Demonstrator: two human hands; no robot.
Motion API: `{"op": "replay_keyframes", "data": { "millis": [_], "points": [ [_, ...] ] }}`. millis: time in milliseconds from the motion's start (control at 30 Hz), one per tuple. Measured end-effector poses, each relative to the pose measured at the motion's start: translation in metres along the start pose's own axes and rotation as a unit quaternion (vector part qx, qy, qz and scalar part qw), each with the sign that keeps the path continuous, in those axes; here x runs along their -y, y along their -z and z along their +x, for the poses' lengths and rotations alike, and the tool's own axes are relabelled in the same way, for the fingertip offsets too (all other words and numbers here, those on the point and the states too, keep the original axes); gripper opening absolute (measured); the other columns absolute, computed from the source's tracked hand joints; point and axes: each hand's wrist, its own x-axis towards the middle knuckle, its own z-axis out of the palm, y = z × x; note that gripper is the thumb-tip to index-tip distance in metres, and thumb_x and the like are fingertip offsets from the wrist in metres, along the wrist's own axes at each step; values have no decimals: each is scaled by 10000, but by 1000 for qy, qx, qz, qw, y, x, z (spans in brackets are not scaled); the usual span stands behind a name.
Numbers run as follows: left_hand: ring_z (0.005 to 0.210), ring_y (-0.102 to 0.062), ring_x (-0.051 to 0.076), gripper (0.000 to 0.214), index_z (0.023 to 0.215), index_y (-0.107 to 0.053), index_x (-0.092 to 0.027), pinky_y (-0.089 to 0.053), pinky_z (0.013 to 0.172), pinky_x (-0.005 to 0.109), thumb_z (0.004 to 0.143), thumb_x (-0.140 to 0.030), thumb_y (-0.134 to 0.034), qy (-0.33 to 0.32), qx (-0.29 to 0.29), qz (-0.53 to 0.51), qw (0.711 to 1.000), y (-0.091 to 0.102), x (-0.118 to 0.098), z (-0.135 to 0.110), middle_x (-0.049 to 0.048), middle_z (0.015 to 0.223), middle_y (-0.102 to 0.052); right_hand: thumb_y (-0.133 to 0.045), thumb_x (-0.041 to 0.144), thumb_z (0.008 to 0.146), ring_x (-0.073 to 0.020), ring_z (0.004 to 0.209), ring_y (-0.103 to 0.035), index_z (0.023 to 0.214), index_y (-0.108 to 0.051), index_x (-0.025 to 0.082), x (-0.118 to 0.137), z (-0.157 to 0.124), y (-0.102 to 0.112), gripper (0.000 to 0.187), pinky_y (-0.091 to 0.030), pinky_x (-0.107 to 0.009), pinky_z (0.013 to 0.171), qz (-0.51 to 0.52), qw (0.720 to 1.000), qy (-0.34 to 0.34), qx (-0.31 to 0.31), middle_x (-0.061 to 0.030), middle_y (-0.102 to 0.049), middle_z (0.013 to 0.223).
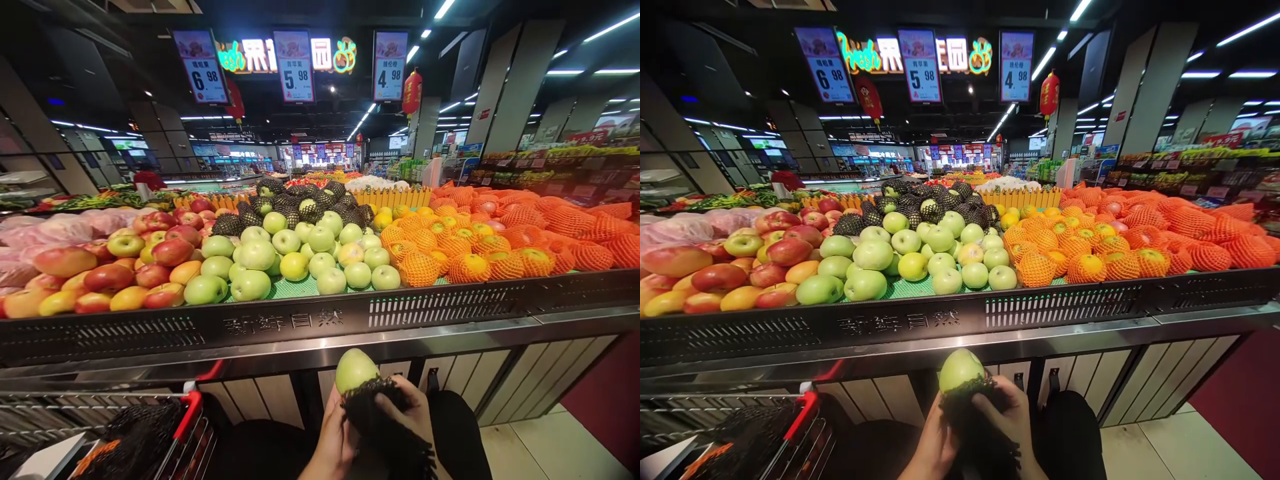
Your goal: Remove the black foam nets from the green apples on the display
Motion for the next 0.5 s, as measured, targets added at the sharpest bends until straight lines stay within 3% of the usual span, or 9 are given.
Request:
{"op": "replay_keyframes", "data": {
  "millis": [67, 167, 300, 367, 500],
  "points": [
    [1035, -740, 282, 561, 991, -807, -211, -567, 955, 349, 527, -488, -959, -2, -16, -23, 1000, 2, 2, 0, 79, 1015, -817, -863, 498, 720, -197, 672, -625, 717, -772, 226, -4, 5, -1, 287, -538, -290, 606, 15, 999, 45, -25, -39, -661, 748],
    [1047, -734, 266, 471, 1064, -798, -213, -563, 950, 347, 667, -447, -895, -5, 2, -26, 1000, 4, 8, 0, 86, 1083, -805, -800, 494, 793, -161, 636, -558, 630, -715, 207, -11, 15, -2, 341, -482, -258, 520, 33, 992, 120, -37, -38, -569, 789],
    [1141, -702, 304, 495, 1122, -789, -226, -511, 1056, 403, 725, -518, -843, -6, 68, -17, 998, 8, 16, 8, 100, 1101, -796, -799, 468, 804, -172, 692, -573, 656, -728, 207, -30, 19, -4, 308, -508, -262, 578, 20, 982, 173, -78, -53, -585, 841],
    [1191, -677, 342, 598, 1180, -761, -207, -451, 1131, 457, 695, -543, -860, -27, 99, -3, 995, 8, 17, 12, 120, 1120, -786, -814, 465, 788, -180, 721, -581, 694, -747, 210, -39, 15, -6, 280, -517, -267, 605, 23, 984, 161, -78, -59, -596, 871],
    [1247, -639, 348, 689, 1338, -647, -216, -380, 1185, 507, 749, -525, -828, -70, 83, 48, 993, 1, 8, 11, 116, 1176, -752, -830, 507, 754, -192, 771, -594, 722, -753, 207, -47, 13, -7, 311, -524, -272, 661, 48, 995, 62, -54, -58, -619, 899]
  ]
}}
